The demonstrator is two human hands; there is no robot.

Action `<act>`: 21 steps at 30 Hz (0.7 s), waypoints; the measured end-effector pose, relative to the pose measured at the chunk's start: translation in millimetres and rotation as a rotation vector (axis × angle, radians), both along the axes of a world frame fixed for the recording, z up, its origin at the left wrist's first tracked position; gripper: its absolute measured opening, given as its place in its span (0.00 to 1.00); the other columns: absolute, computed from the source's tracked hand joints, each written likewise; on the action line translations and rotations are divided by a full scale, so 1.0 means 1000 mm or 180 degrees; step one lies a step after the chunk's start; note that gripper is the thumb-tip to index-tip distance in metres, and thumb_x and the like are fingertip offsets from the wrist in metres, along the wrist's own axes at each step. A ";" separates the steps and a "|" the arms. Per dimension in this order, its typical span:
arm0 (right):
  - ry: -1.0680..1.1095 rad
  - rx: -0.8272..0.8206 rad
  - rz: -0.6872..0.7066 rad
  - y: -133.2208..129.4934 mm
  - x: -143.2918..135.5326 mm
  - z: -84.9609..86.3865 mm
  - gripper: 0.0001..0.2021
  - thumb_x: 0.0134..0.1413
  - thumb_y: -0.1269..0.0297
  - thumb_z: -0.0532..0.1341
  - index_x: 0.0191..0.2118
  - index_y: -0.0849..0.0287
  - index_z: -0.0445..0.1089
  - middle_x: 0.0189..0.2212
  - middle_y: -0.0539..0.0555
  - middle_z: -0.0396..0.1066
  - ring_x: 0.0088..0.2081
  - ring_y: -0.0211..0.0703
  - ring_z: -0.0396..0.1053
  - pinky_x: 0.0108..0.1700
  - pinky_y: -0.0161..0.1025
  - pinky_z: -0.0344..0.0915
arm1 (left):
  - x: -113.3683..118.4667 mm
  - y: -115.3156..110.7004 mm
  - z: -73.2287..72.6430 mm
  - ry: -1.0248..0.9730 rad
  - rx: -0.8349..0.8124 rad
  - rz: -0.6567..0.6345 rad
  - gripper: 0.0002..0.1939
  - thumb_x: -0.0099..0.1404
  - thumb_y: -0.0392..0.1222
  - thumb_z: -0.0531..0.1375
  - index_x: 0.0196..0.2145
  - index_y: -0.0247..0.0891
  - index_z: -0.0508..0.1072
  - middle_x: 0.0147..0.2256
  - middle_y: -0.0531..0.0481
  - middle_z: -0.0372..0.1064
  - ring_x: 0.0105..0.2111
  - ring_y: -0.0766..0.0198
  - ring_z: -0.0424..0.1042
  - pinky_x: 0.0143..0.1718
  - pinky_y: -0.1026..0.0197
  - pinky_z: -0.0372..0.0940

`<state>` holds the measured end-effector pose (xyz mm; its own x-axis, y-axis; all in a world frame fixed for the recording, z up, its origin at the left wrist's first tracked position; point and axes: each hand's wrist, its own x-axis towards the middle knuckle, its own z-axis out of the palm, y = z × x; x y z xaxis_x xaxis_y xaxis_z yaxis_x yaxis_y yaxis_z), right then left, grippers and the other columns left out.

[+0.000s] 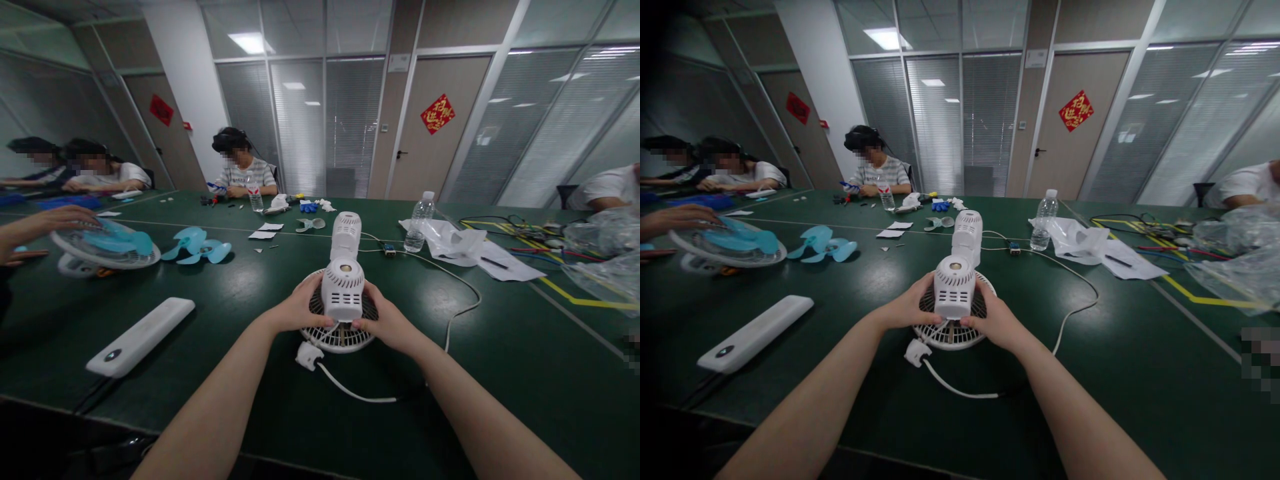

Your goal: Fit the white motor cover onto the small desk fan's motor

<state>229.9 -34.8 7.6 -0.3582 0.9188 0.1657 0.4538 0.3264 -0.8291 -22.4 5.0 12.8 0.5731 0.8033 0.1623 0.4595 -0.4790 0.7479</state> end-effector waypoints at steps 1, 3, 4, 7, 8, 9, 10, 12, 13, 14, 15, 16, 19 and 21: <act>-0.0006 0.0008 -0.0008 -0.001 0.000 0.001 0.43 0.47 0.64 0.67 0.65 0.52 0.44 0.62 0.56 0.56 0.62 0.51 0.55 0.64 0.55 0.50 | 0.000 0.000 0.000 -0.0013 0.0030 -0.0028 0.53 0.47 0.52 0.68 0.65 0.47 0.45 0.65 0.42 0.46 0.64 0.41 0.47 0.62 0.35 0.45; -0.0007 0.0019 -0.0015 -0.002 -0.001 0.003 0.43 0.47 0.65 0.67 0.65 0.52 0.44 0.62 0.57 0.56 0.62 0.51 0.55 0.64 0.55 0.51 | 0.000 0.000 0.001 -0.0018 0.0071 -0.0066 0.53 0.48 0.52 0.68 0.65 0.47 0.45 0.65 0.43 0.45 0.64 0.42 0.47 0.62 0.36 0.45; -0.0007 0.0018 -0.0011 -0.002 -0.001 0.004 0.43 0.46 0.65 0.67 0.65 0.52 0.45 0.61 0.57 0.56 0.62 0.51 0.56 0.64 0.55 0.51 | -0.001 0.000 0.002 -0.0006 0.0073 -0.0068 0.53 0.48 0.52 0.68 0.65 0.47 0.45 0.65 0.43 0.45 0.64 0.42 0.46 0.62 0.36 0.45; -0.0002 0.0006 0.0006 -0.003 -0.002 0.004 0.43 0.46 0.65 0.68 0.65 0.52 0.45 0.61 0.57 0.57 0.62 0.51 0.56 0.64 0.54 0.51 | -0.001 0.000 0.002 0.0059 0.0023 -0.0048 0.53 0.48 0.52 0.68 0.65 0.47 0.45 0.65 0.42 0.44 0.64 0.41 0.46 0.61 0.34 0.46; 0.0012 0.0017 0.0014 -0.002 -0.002 0.004 0.43 0.47 0.65 0.67 0.65 0.52 0.44 0.61 0.57 0.56 0.62 0.51 0.55 0.64 0.54 0.51 | -0.001 0.001 0.001 0.0079 0.0024 -0.0047 0.53 0.48 0.53 0.67 0.65 0.46 0.45 0.66 0.42 0.44 0.64 0.40 0.45 0.61 0.34 0.46; 0.0033 0.0038 0.0022 -0.002 -0.002 0.003 0.43 0.47 0.65 0.67 0.65 0.52 0.44 0.62 0.57 0.56 0.62 0.51 0.55 0.64 0.54 0.50 | -0.001 0.001 0.001 0.0098 0.0043 -0.0051 0.53 0.48 0.53 0.67 0.65 0.46 0.45 0.66 0.42 0.43 0.64 0.40 0.45 0.61 0.35 0.46; 0.0056 0.0064 0.0025 -0.002 -0.003 0.003 0.43 0.47 0.65 0.67 0.65 0.52 0.43 0.62 0.57 0.56 0.63 0.50 0.54 0.65 0.54 0.50 | -0.001 0.001 0.000 0.0112 0.0080 -0.0053 0.53 0.48 0.53 0.67 0.65 0.46 0.45 0.66 0.43 0.43 0.64 0.40 0.44 0.62 0.35 0.45; 0.0078 0.0080 0.0022 -0.002 -0.003 0.002 0.43 0.47 0.65 0.67 0.66 0.53 0.43 0.62 0.57 0.55 0.63 0.50 0.53 0.65 0.53 0.48 | 0.000 0.001 -0.001 0.0124 0.0157 -0.0034 0.53 0.48 0.53 0.67 0.65 0.47 0.45 0.66 0.43 0.43 0.65 0.41 0.43 0.62 0.36 0.43; 0.0082 0.0070 0.0014 -0.003 -0.003 0.002 0.44 0.48 0.65 0.67 0.66 0.53 0.42 0.63 0.58 0.54 0.63 0.50 0.53 0.65 0.53 0.48 | 0.000 0.001 -0.001 0.0122 0.0176 -0.0020 0.53 0.48 0.53 0.67 0.65 0.47 0.45 0.66 0.43 0.43 0.65 0.41 0.43 0.63 0.36 0.43; 0.0078 0.0049 0.0002 -0.003 -0.004 0.002 0.44 0.48 0.65 0.67 0.66 0.53 0.42 0.63 0.58 0.54 0.64 0.50 0.53 0.65 0.53 0.48 | 0.001 0.001 -0.002 0.0107 0.0186 -0.0003 0.53 0.48 0.53 0.67 0.65 0.47 0.45 0.66 0.43 0.43 0.65 0.41 0.43 0.63 0.36 0.42; 0.0069 0.0025 -0.0012 -0.004 -0.004 0.002 0.43 0.49 0.65 0.66 0.66 0.53 0.42 0.63 0.57 0.54 0.64 0.50 0.52 0.65 0.54 0.48 | 0.001 0.001 -0.002 0.0084 0.0186 0.0009 0.53 0.48 0.52 0.67 0.65 0.46 0.45 0.66 0.43 0.43 0.65 0.41 0.43 0.62 0.36 0.43; 0.0061 0.0005 -0.0020 -0.004 -0.005 0.003 0.43 0.49 0.64 0.66 0.66 0.53 0.42 0.63 0.57 0.53 0.64 0.50 0.52 0.65 0.54 0.48 | 0.001 0.001 -0.002 0.0055 0.0181 0.0019 0.53 0.48 0.52 0.67 0.65 0.45 0.45 0.66 0.42 0.43 0.65 0.41 0.43 0.62 0.36 0.43; 0.0023 -0.0023 -0.0019 -0.005 -0.005 0.005 0.41 0.51 0.64 0.64 0.66 0.52 0.43 0.63 0.56 0.54 0.64 0.50 0.53 0.65 0.54 0.49 | 0.002 0.000 0.000 0.0010 0.0108 0.0038 0.52 0.49 0.52 0.67 0.65 0.45 0.45 0.66 0.42 0.43 0.65 0.43 0.45 0.62 0.38 0.45; -0.0006 -0.0017 -0.0034 -0.005 -0.004 0.005 0.40 0.51 0.63 0.65 0.66 0.52 0.44 0.63 0.56 0.55 0.63 0.51 0.54 0.64 0.55 0.50 | 0.002 0.000 0.000 0.0031 0.0035 0.0038 0.51 0.49 0.52 0.67 0.65 0.46 0.45 0.66 0.42 0.43 0.64 0.43 0.46 0.62 0.37 0.46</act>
